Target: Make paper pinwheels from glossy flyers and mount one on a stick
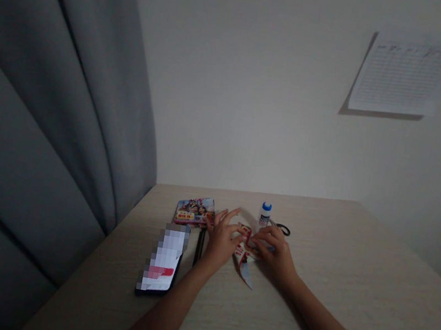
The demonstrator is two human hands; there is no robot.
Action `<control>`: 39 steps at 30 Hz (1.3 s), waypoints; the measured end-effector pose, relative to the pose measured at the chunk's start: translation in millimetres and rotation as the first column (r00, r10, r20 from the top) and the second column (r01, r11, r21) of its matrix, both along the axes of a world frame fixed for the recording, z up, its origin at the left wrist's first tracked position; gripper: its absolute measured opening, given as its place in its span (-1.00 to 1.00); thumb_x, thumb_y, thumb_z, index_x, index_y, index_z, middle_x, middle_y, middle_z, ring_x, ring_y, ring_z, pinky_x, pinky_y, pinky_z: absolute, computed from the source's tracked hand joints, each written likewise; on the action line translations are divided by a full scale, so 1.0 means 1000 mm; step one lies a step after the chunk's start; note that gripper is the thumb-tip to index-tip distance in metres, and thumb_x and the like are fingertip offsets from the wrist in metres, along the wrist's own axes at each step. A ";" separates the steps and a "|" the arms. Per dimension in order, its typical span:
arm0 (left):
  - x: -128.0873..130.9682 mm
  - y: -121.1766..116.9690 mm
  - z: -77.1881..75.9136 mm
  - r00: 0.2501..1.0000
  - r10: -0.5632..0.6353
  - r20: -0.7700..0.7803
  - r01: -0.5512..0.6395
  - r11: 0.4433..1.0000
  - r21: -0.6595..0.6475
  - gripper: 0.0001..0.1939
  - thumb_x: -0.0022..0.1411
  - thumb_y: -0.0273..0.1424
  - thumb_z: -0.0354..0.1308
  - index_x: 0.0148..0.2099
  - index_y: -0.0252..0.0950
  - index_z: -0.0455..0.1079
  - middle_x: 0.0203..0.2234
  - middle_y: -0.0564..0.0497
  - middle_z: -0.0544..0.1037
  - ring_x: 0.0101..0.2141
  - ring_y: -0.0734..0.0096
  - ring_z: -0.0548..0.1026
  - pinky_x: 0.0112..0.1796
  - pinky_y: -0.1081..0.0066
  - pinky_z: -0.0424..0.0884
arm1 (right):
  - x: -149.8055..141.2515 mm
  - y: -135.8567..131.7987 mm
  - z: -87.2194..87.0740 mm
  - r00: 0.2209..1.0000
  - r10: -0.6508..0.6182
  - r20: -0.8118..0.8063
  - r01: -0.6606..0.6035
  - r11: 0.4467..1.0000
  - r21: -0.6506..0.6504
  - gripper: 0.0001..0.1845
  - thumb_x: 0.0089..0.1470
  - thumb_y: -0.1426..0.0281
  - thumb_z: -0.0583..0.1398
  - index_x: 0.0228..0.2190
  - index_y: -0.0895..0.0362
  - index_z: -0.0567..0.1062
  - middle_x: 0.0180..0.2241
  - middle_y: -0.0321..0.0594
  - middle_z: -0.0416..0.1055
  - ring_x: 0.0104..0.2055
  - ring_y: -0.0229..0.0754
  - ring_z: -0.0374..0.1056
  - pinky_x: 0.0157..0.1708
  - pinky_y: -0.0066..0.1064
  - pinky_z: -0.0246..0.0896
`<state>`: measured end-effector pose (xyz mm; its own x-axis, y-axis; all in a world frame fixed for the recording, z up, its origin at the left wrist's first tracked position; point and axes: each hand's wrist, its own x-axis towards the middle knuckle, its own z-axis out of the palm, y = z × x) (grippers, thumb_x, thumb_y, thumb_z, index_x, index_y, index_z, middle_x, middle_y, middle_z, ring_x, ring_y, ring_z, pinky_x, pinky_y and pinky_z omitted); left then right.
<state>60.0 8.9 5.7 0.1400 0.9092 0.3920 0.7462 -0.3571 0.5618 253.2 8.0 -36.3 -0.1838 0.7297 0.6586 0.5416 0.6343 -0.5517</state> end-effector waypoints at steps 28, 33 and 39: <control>-0.001 -0.002 -0.001 0.999 -0.051 0.018 0.049 0.997 0.059 -0.93 0.13 -0.35 0.38 -0.32 -0.01 0.64 0.24 0.10 0.36 0.27 0.11 0.12 0.32 -0.12 -0.23 | -0.003 0.000 0.000 0.991 0.040 -0.129 -0.049 0.996 -0.070 -0.80 0.20 0.20 0.23 -0.33 0.02 0.60 -0.28 -0.12 0.48 -0.15 -0.04 0.37 -0.12 -0.17 0.30; 0.000 -0.002 -0.003 0.999 -0.038 0.006 0.038 0.999 0.037 -0.95 0.11 -0.30 0.39 -0.32 -0.03 0.65 0.25 0.07 0.35 0.26 0.10 0.12 0.31 -0.11 -0.23 | -0.004 0.001 -0.001 0.987 0.061 -0.147 -0.074 0.994 -0.082 -0.80 0.18 0.20 0.24 -0.37 0.04 0.58 -0.30 -0.13 0.50 -0.16 -0.05 0.39 -0.11 -0.19 0.30; -0.001 0.000 -0.003 0.999 -0.034 -0.001 0.034 0.999 0.041 -0.94 0.11 -0.33 0.39 -0.32 -0.01 0.65 0.24 0.08 0.35 0.25 0.05 0.15 0.30 -0.16 -0.19 | -0.001 0.002 -0.003 0.987 0.063 -0.150 -0.075 0.994 -0.075 -0.82 0.17 0.23 0.24 -0.38 0.05 0.58 -0.28 -0.14 0.48 -0.16 -0.07 0.38 -0.10 -0.20 0.28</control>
<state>59.0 8.5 2.7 0.1702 0.8871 0.4292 0.7333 -0.4049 0.5461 251.8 10.3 -38.8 -0.1405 0.7703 0.6220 0.4072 0.6176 -0.6729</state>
